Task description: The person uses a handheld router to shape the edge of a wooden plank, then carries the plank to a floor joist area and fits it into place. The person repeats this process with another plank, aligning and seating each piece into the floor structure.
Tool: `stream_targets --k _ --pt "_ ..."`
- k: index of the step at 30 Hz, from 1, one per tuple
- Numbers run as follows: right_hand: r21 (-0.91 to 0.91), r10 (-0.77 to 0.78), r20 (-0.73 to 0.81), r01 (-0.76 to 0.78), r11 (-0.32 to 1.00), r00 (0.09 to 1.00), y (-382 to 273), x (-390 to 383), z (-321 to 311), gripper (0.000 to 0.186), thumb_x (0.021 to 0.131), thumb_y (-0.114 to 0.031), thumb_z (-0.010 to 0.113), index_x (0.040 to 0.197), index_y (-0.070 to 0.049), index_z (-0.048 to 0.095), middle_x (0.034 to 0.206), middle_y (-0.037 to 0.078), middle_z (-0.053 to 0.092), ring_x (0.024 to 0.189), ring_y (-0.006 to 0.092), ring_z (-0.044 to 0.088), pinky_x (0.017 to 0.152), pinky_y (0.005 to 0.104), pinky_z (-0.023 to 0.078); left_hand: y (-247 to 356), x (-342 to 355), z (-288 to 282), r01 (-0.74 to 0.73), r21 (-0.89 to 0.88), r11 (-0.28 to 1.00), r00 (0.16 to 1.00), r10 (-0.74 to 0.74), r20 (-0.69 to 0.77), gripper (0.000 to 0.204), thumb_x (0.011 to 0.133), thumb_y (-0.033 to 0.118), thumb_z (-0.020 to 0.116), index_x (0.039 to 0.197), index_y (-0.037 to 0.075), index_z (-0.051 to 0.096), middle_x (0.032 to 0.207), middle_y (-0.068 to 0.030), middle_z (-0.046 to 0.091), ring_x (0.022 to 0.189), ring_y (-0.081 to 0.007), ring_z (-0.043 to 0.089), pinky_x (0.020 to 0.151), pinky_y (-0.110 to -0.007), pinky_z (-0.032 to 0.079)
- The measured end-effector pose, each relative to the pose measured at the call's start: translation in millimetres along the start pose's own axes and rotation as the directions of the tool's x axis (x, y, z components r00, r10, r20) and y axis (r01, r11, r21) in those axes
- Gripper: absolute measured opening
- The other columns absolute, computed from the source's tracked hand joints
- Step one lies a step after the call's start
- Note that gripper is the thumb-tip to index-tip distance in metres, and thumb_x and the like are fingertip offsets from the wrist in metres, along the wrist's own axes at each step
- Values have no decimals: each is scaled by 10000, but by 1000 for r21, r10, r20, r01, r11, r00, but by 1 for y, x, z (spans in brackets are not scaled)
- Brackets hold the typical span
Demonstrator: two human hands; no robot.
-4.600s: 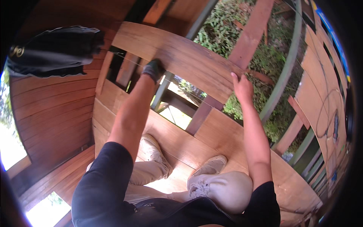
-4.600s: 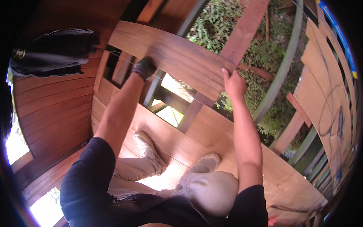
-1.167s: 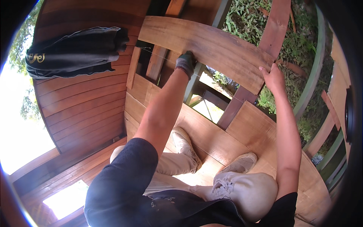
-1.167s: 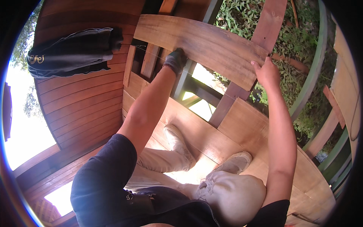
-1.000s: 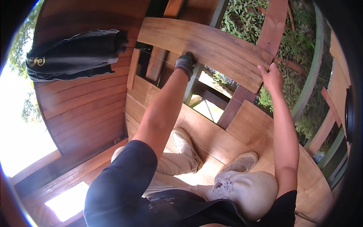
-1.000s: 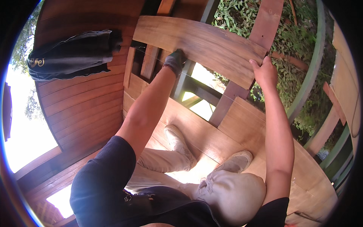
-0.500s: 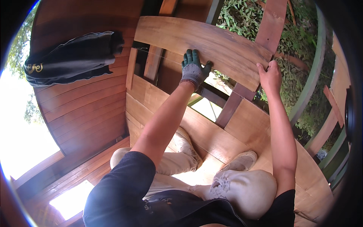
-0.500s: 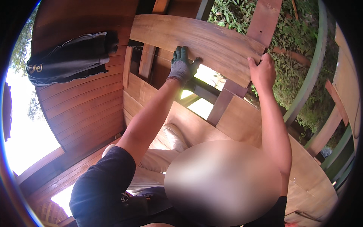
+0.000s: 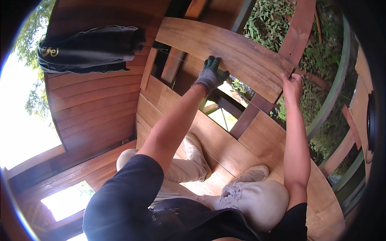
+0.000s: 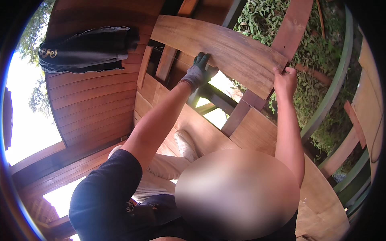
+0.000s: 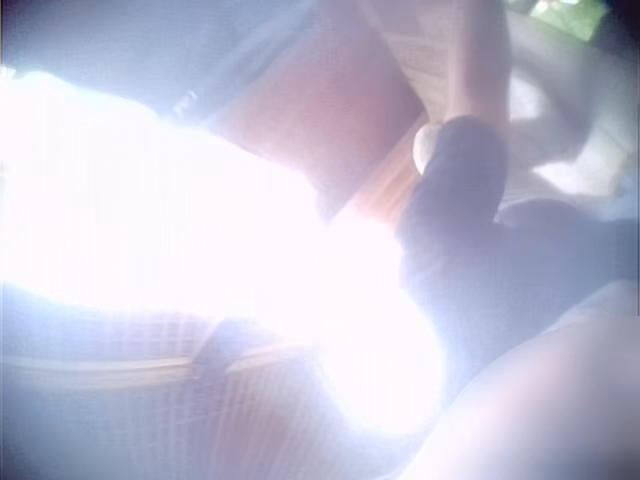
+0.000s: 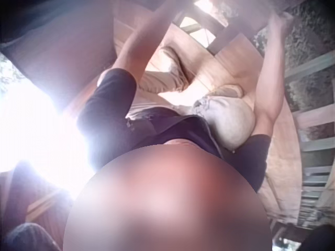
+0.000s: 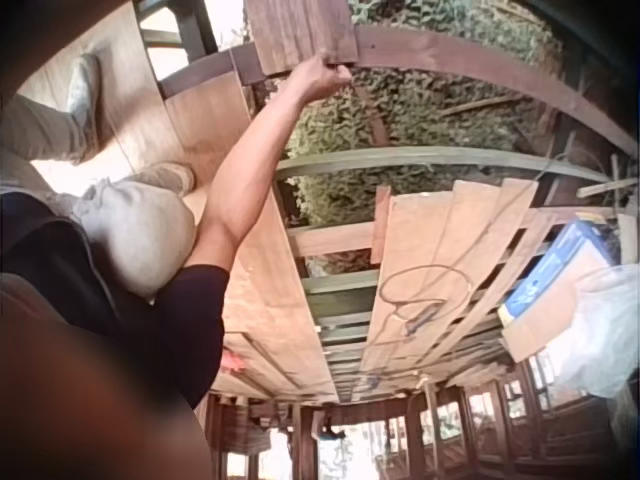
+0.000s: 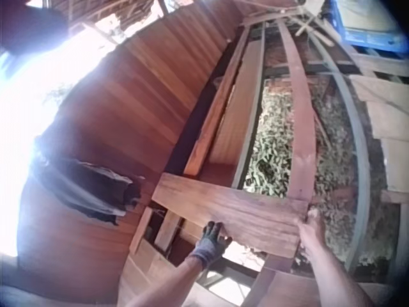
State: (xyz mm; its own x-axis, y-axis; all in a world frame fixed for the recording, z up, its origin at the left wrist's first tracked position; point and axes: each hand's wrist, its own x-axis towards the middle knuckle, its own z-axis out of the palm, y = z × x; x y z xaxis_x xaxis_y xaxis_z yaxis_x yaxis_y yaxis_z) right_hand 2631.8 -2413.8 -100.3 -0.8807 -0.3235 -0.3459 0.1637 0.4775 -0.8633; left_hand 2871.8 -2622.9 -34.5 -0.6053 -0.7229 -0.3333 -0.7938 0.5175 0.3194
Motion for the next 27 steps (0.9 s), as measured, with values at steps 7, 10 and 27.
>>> stream_targets --k 7,10,27 --pt "193 99 22 -102 976 995 38 23 -21 342 897 -144 768 1139 63 644 1019 117 726 900 164 666 827 301 511 4 -16 15 31 -152 988 998 -38 -43 658 863 414 666 1407 79 508 1419 -128 515 1278 -352 559 1067 -432 445" --pt "251 75 65 -89 964 995 50 33 -34 364 903 -170 765 1151 66 639 1013 99 717 890 155 655 811 288 500 8 -35 28 91 -126 988 985 -108 -132 627 875 379 654 1409 87 506 1404 -130 532 1244 -360 584 1043 -417 470" --pt "-196 -60 31 65 978 998 21 3 -21 333 879 -332 754 1002 -30 689 870 112 738 783 259 703 724 373 525 -28 -117 58 106 54 993 994 -105 -31 780 881 427 697 1500 70 385 1576 -310 276 1449 -510 262 1171 -564 289"
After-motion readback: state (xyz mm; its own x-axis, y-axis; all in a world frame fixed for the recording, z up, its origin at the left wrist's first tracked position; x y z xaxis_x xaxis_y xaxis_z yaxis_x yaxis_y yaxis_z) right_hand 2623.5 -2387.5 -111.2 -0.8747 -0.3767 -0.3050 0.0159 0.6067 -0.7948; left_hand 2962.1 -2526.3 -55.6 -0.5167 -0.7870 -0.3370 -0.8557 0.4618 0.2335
